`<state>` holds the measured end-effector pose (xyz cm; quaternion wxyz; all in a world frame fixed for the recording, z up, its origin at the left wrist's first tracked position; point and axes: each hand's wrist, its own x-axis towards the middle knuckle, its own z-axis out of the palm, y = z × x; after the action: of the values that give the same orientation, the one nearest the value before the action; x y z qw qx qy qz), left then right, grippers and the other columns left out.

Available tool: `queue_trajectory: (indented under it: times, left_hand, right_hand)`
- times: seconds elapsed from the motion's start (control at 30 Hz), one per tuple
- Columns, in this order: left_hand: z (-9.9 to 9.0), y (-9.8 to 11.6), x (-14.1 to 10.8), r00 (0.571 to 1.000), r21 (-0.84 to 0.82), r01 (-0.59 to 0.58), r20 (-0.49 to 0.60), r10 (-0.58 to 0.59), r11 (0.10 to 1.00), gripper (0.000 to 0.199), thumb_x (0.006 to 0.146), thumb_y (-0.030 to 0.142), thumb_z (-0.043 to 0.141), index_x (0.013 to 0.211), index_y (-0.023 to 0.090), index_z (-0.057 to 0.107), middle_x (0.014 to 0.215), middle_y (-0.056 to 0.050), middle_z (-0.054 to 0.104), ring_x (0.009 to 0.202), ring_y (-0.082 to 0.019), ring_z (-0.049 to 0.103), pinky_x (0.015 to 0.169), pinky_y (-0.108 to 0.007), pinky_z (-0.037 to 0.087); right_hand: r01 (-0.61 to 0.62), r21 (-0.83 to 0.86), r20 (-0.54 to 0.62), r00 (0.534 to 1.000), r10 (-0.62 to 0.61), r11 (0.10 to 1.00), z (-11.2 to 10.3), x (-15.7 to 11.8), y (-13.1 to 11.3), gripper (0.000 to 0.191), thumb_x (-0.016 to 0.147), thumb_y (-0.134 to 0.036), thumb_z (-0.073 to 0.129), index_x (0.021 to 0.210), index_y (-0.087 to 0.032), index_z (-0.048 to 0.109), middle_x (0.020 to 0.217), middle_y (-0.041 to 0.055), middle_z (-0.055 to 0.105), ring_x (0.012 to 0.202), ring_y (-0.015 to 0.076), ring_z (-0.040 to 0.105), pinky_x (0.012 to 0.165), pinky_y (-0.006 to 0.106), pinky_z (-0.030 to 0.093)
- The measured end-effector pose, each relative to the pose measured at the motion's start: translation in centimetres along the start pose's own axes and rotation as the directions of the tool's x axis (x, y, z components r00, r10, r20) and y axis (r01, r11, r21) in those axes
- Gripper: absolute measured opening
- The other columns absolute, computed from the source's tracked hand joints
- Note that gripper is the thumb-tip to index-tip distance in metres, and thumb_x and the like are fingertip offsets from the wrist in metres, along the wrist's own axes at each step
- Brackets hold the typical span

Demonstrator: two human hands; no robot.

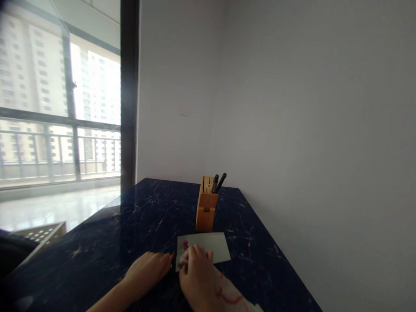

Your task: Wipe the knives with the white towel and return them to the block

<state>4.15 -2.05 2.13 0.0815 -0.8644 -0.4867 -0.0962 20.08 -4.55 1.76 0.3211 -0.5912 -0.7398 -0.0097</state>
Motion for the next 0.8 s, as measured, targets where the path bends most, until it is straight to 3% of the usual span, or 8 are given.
queue_trajectory:
  times: [0.17, 0.53, 0.8]
  left_hand:
    - [-0.01, 0.04, -0.14, 1.000, 0.012, 0.024, 0.002, -0.024, 1.000, 0.050, 0.090, 0.028, 0.018, 0.074, 0.018, 0.063, 0.068, -0.008, 0.069, 0.060, -0.024, 0.065, 0.055, -0.035, 0.049]
    - [-0.09, 0.07, -0.19, 0.998, -0.038, 0.059, 0.011, -0.059, 0.998, 0.054, 0.090, 0.033, 0.016, 0.074, 0.014, 0.064, 0.069, -0.012, 0.068, 0.063, -0.022, 0.065, 0.057, -0.031, 0.045]
    - [-0.17, 0.09, -0.23, 0.999, -0.023, 0.047, 0.015, -0.047, 0.999, 0.054, 0.090, 0.032, 0.014, 0.075, 0.015, 0.064, 0.069, -0.012, 0.068, 0.063, -0.023, 0.065, 0.056, -0.033, 0.046]
  right_hand:
    - [0.013, -0.041, -0.026, 1.000, -0.014, 0.999, -0.13, 0.31, 0.66, 0.014, 0.069, -0.010, 0.048, 0.075, -0.022, 0.051, 0.080, -0.0005, 0.055, 0.079, 0.0163, 0.049, 0.072, 0.029, 0.027]
    - [0.041, -0.083, -0.020, 0.999, -0.042, 0.996, -0.42, 0.37, 0.55, 0.012, 0.072, -0.011, 0.046, 0.078, -0.021, 0.050, 0.081, -0.0003, 0.055, 0.080, 0.0157, 0.050, 0.072, 0.028, 0.026]
    - [0.028, -0.045, -0.013, 1.000, -0.029, 0.999, -0.69, 0.41, 0.78, 0.011, 0.073, -0.012, 0.047, 0.079, -0.022, 0.050, 0.082, -0.0007, 0.056, 0.081, 0.0153, 0.050, 0.072, 0.028, 0.026]
